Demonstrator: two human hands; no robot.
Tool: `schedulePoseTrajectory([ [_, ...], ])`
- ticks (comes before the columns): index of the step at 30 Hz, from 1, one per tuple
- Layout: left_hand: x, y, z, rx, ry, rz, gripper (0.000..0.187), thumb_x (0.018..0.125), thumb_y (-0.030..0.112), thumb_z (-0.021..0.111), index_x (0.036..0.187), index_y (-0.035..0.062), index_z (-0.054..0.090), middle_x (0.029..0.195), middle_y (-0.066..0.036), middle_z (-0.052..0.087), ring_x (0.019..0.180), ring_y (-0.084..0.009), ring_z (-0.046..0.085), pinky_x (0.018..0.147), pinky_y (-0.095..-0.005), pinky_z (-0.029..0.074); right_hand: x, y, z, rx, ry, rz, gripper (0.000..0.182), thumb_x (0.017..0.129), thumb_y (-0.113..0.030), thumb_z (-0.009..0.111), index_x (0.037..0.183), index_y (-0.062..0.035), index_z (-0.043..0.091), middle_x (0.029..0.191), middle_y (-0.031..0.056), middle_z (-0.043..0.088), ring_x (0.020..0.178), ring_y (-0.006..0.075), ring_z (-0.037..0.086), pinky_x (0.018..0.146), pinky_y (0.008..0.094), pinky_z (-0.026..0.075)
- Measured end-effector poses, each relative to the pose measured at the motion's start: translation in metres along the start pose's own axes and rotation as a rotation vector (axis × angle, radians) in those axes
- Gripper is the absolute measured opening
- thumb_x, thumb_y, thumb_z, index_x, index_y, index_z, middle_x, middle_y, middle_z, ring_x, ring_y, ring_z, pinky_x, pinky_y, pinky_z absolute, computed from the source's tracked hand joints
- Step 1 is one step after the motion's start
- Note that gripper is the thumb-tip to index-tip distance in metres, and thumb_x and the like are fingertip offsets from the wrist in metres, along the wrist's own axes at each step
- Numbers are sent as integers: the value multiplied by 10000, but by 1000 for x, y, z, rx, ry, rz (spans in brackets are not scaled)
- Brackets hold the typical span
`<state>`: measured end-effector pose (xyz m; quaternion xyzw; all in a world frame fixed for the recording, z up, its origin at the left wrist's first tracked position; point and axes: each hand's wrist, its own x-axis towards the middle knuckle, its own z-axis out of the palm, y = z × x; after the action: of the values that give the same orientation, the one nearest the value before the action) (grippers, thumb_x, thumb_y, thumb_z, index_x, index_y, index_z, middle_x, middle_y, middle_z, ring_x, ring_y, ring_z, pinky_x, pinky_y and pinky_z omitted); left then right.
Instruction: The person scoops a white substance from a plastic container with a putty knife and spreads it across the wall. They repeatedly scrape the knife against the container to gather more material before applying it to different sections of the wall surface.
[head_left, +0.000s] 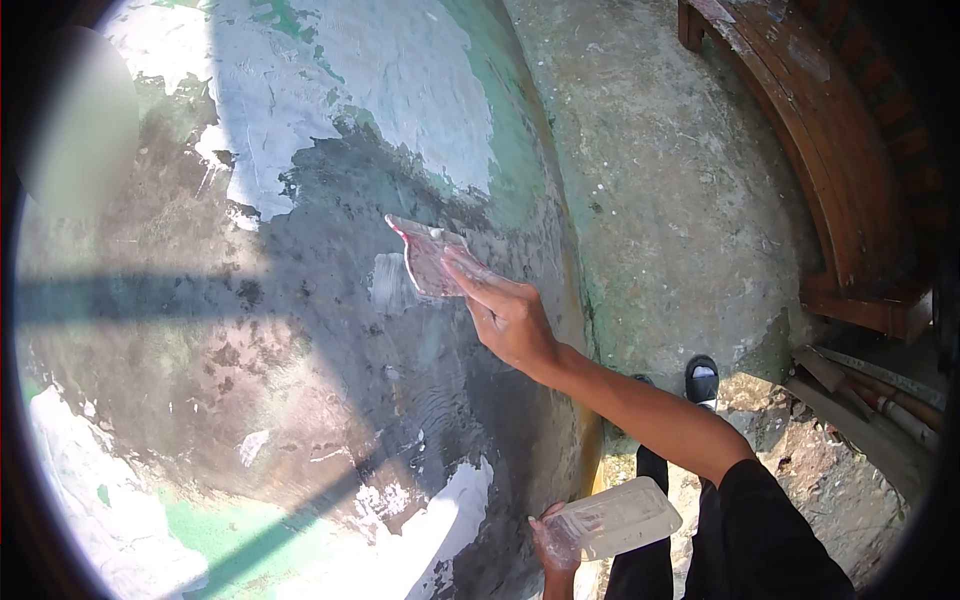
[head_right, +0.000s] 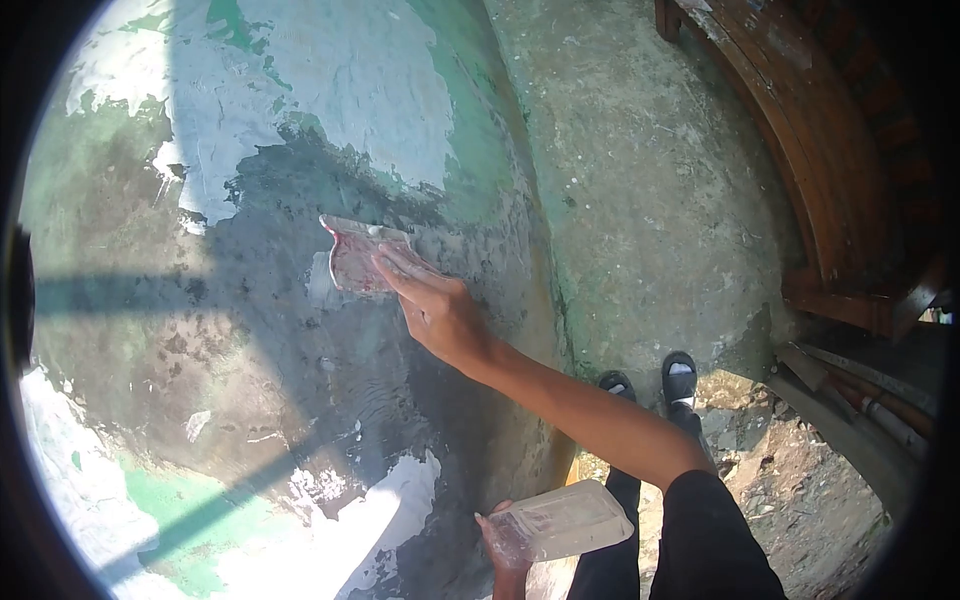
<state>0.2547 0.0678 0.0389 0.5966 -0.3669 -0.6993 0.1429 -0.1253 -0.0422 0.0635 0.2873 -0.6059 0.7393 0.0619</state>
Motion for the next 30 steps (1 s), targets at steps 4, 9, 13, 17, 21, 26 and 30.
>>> schedulePoseTrajectory([
  [4, -3, 4, 3, -117, 39, -16, 799, 894, 661, 447, 1196, -77, 494, 1057, -209, 604, 949, -336, 619, 847, -493, 519, -21, -6, 30, -47, -74, -82, 609, 737, 135, 593, 1325, -3, 518, 1322, 225, 532, 1225, 340, 531, 1015, 376, 464],
  [9, -9, 7, 15, -102, 56, -15, 781, 902, 643, 456, 1192, -81, 499, 1050, -207, 607, 947, -326, 620, 865, -466, 509, -47, -22, -5, 29, -237, -76, 610, 717, 137, 592, 1308, 0, 533, 1330, 199, 536, 1251, 332, 505, 1056, 399, 431],
  [13, -7, 5, 22, -130, 61, -14, 772, 906, 636, 456, 1181, -83, 510, 1038, -206, 609, 944, -321, 621, 854, -461, 512, -35, -9, -27, 102, -159, 0, 591, 736, 118, 580, 1306, -31, 544, 1290, 189, 570, 1194, 338, 553, 1028, 433, 453],
  [17, -4, 0, 13, -3, -8, 1, 702, 912, 666, 389, 1192, 29, 481, 1069, -191, 576, 940, -398, 617, 777, -577, 528, -5, 7, -3, 63, -29, 69, 588, 745, 121, 573, 1309, -43, 544, 1276, 193, 577, 1163, 349, 574, 1006, 422, 473],
  [21, 1, -4, 4, -6, -16, 7, 701, 914, 666, 382, 1194, 31, 477, 1067, -189, 577, 930, -401, 622, 773, -587, 530, -27, 9, 20, 19, -124, 9, 597, 743, 124, 578, 1318, -32, 533, 1294, 194, 563, 1201, 339, 545, 1022, 408, 462],
  [26, -9, 12, 32, -105, 36, -9, 760, 910, 641, 441, 1159, -73, 519, 1029, -206, 610, 959, -331, 616, 844, -483, 518, -64, -6, -18, 28, -260, -50, 566, 740, 147, 556, 1281, -20, 568, 1317, 195, 546, 1233, 337, 519, 1061, 415, 431],
  [30, -3, 3, 20, -14, 16, -13, 701, 920, 664, 369, 1198, 28, 470, 1078, -193, 579, 949, -406, 619, 783, -585, 529, -36, 14, -22, 68, -72, 114, 539, 755, 152, 547, 1269, -6, 571, 1293, 189, 567, 1188, 322, 563, 1054, 394, 435],
])
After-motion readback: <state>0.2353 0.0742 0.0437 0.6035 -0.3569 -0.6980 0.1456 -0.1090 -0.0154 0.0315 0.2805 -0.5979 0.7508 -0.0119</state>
